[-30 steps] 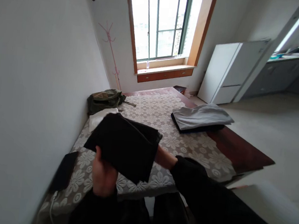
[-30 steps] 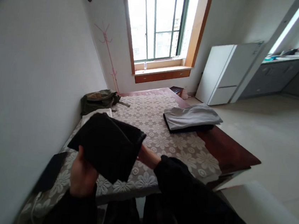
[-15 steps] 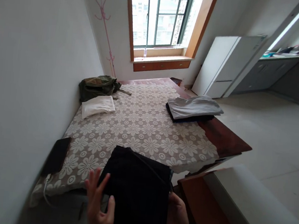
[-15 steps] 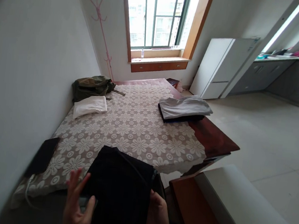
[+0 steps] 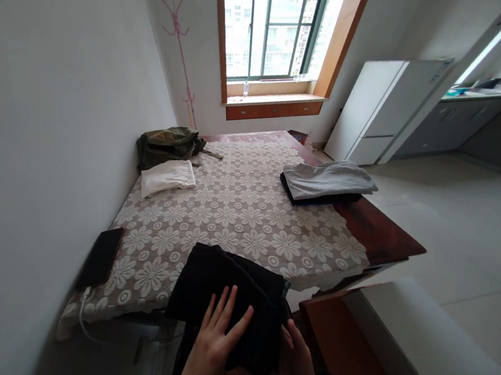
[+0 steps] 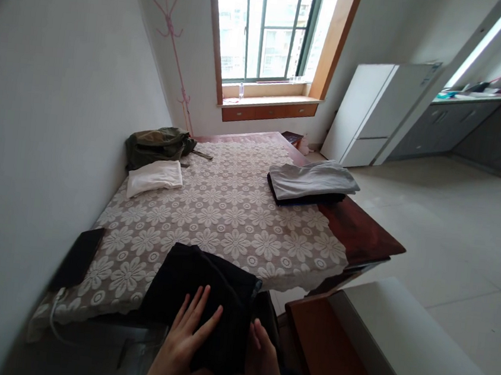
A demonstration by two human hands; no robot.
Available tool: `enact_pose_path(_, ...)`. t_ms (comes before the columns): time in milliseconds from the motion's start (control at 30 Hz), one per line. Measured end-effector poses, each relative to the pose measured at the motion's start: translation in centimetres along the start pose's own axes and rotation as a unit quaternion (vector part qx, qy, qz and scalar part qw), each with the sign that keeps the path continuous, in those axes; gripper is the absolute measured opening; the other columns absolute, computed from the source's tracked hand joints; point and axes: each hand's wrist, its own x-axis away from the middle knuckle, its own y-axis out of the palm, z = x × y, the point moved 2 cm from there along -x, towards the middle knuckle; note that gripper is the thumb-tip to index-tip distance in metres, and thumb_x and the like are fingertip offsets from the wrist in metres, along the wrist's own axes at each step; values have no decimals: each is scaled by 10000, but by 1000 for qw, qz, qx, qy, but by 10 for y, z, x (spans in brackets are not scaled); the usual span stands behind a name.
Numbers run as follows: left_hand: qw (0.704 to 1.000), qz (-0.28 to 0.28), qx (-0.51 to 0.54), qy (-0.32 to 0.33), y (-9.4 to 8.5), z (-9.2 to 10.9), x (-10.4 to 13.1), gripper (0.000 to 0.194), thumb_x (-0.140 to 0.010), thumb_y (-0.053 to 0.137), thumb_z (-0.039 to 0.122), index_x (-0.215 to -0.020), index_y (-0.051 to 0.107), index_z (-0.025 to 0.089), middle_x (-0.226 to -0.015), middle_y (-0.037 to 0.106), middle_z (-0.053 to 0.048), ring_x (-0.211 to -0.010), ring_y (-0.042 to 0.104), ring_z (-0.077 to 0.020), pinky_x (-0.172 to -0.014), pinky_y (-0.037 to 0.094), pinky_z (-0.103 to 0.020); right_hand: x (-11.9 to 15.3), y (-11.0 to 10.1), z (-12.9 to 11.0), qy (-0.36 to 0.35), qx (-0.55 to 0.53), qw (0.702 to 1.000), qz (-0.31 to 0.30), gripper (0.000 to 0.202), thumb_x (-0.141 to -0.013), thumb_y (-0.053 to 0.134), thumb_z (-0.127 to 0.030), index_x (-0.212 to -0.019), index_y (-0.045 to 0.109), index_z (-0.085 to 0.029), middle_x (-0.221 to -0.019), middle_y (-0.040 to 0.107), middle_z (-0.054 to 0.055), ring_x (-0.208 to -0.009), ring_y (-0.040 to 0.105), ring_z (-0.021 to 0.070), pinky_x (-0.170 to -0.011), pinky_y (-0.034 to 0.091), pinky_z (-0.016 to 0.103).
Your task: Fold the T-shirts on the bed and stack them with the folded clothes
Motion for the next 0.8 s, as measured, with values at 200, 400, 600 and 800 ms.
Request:
enact_pose_path(200, 997, 53, 56, -19, -8, -1, -4, 666, -982, 550, 269, -1619, 372, 346, -1722, 274, -87, -1554, 330, -353, -1211, 384, -607, 3, 5, 7, -42, 26, 999, 10, 487, -743, 912, -423, -1184, 779, -264, -1225, 774, 128, -1279, 646, 366, -1144, 418, 565)
enact_pose_path(400, 993, 65, 94, -32, -2, 7, -9, 715, -898, 587, 229, -1592, 437, 320, -1713, 289, -93, -1552, 320, -386, -1207, 366, -653, 1, 6, 13, -61, 35, 997, 23, 689, -703, 921, -548, -1320, 711, -325, -1290, 744, 130, -1295, 630, 364, -1110, 464, 546)
enact_pose_path(600, 870, 159, 378, -273, -12, -11, 3, 444, -939, 628, 386, -1378, 688, 348, -1410, 692, -21, -1394, 564, -371, -1167, 483, -528, -5, 5, 2, -63, 77, 991, 92, 636, -699, 944, -429, -1263, 712, -249, -1127, 790, 114, -1148, 709, 372, -1080, 477, 571)
enact_pose_path(800, 666, 307, 542, -410, -76, -71, 32, 686, -898, 528, 751, -1462, 600, 367, -1393, 706, -41, -1360, 605, -318, -1117, 537, -467, -19, 15, -53, -118, 160, 972, 124, 495, -676, 943, -361, -1105, 737, -224, -1052, 807, 79, -957, 757, 332, -914, 572, 476)
